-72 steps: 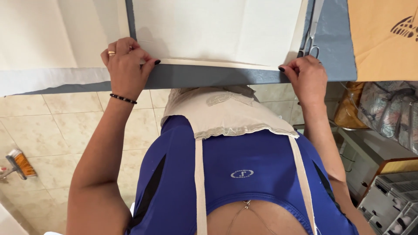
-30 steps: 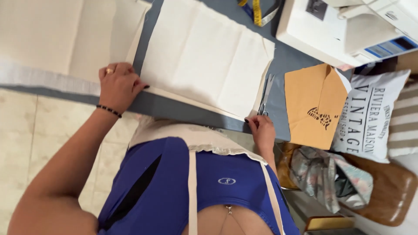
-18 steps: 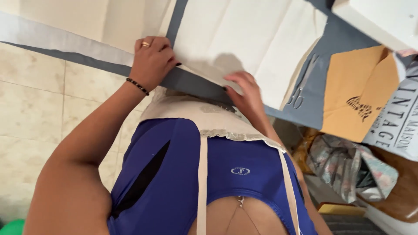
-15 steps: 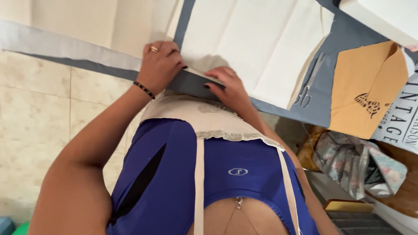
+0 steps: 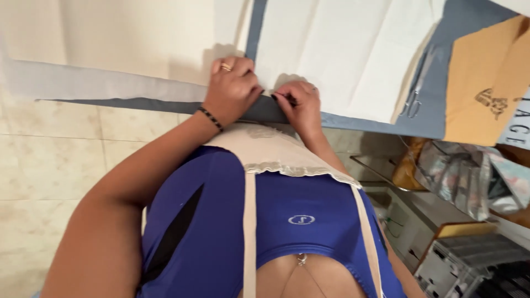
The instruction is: Aligning edges of white fabric and securing them with pins on a work table in preparation for sewing.
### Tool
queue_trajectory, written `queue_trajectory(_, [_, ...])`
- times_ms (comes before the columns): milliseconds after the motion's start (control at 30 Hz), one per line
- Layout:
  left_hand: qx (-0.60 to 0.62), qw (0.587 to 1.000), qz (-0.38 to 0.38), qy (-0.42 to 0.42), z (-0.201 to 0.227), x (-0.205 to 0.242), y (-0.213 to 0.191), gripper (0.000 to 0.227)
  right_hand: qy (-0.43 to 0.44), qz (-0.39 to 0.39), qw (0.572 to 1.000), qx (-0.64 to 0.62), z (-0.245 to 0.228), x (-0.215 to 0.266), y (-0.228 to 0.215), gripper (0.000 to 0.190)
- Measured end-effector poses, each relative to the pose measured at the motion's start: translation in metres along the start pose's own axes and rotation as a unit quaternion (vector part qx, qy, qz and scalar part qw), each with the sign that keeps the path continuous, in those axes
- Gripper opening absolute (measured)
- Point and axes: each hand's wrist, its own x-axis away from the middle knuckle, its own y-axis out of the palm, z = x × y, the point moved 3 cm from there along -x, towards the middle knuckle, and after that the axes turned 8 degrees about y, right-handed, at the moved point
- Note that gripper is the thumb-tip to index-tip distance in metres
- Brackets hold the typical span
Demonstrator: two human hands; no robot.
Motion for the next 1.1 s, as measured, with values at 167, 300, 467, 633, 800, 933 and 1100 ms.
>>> queue_trajectory(167, [0.035,0.999,0.022,0.007,-0.008,0.004,0.015,0.023,0.002,0.043,0.999,-0.009,0.001,-0.001,-0.002,0.012])
queue_trajectory(300, [0.022,1.0,0.014,0.005,-0.006,0.006,0.016,0.024,-0.001,0.037,0.999,-0.037,-0.007,-0.003,-0.007,0.009])
queue_trajectory(467, [0.012,1.0,0.008,0.006,-0.008,0.002,0.014,0.026,-0.002,0.033,0.998,-0.055,-0.004,-0.005,-0.007,0.008])
queue_trajectory(633, [0.008,1.0,0.008,0.022,-0.014,0.005,0.017,0.027,-0.025,0.039,0.998,-0.041,-0.009,-0.01,-0.003,0.004])
queue_trajectory(800, [-0.071,0.993,0.038,0.087,-0.004,0.015,0.02,0.019,-0.039,0.01,0.998,-0.048,-0.019,-0.005,-0.01,0.007])
queue_trajectory(933, [-0.08,0.973,0.054,0.212,0.017,0.012,0.017,0.015,-0.034,0.01,0.998,-0.049,-0.009,-0.009,-0.008,0.01])
queue_trajectory(1100, [-0.071,0.973,0.044,0.217,0.021,0.014,0.014,0.012,-0.018,-0.016,0.996,-0.09,0.004,-0.002,-0.019,0.015])
